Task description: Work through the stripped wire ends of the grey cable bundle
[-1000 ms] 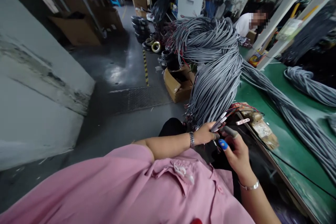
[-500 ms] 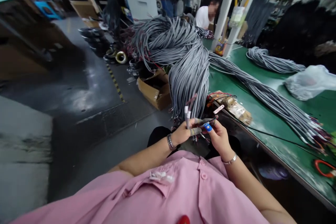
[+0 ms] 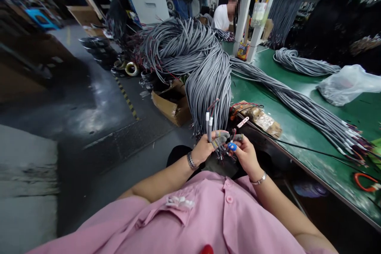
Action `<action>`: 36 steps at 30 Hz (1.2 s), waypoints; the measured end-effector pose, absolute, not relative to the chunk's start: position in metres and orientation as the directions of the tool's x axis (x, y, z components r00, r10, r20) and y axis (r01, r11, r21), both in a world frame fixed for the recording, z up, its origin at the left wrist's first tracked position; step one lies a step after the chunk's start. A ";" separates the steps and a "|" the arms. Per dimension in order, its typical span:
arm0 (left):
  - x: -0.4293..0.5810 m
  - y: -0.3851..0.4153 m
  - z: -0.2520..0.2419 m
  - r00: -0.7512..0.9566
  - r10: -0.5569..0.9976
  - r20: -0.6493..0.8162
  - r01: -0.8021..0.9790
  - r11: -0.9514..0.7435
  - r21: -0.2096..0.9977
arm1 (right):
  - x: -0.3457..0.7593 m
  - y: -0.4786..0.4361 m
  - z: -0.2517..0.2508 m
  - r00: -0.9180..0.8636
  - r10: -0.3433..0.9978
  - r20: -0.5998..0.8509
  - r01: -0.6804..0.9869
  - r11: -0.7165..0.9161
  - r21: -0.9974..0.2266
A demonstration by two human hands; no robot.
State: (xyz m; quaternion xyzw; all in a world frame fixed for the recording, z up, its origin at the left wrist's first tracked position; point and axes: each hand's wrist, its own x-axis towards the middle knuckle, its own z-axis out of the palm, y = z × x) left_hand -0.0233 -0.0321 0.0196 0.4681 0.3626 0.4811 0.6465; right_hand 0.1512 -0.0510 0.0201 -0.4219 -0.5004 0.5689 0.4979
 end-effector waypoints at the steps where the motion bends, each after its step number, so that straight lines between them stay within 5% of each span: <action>1: -0.020 -0.032 0.020 0.297 0.955 -0.014 -0.275 0.099 0.956 | 0.149 -0.050 0.017 -0.133 0.991 0.018 -0.158 -0.003 -0.988; 7: -0.014 -0.034 0.016 0.423 0.906 0.005 -0.224 0.099 0.969 | 0.153 -0.050 0.006 -0.024 0.991 0.129 -0.048 0.128 -0.991; 16: -0.021 -0.040 0.006 0.410 0.910 0.061 0.080 -0.103 0.991 | 0.166 -0.061 0.018 -0.202 0.972 0.116 -0.080 0.101 -0.992; 23: -0.013 -0.034 0.021 0.495 0.868 -0.045 0.017 0.043 0.999 | 0.169 -0.041 0.026 -0.206 0.973 0.107 0.043 0.118 -0.992; 36: -0.004 -0.028 0.024 0.405 0.898 -0.171 -0.018 0.195 0.981 | 0.159 -0.030 0.024 -0.163 0.981 -0.103 -0.169 -0.130 -0.977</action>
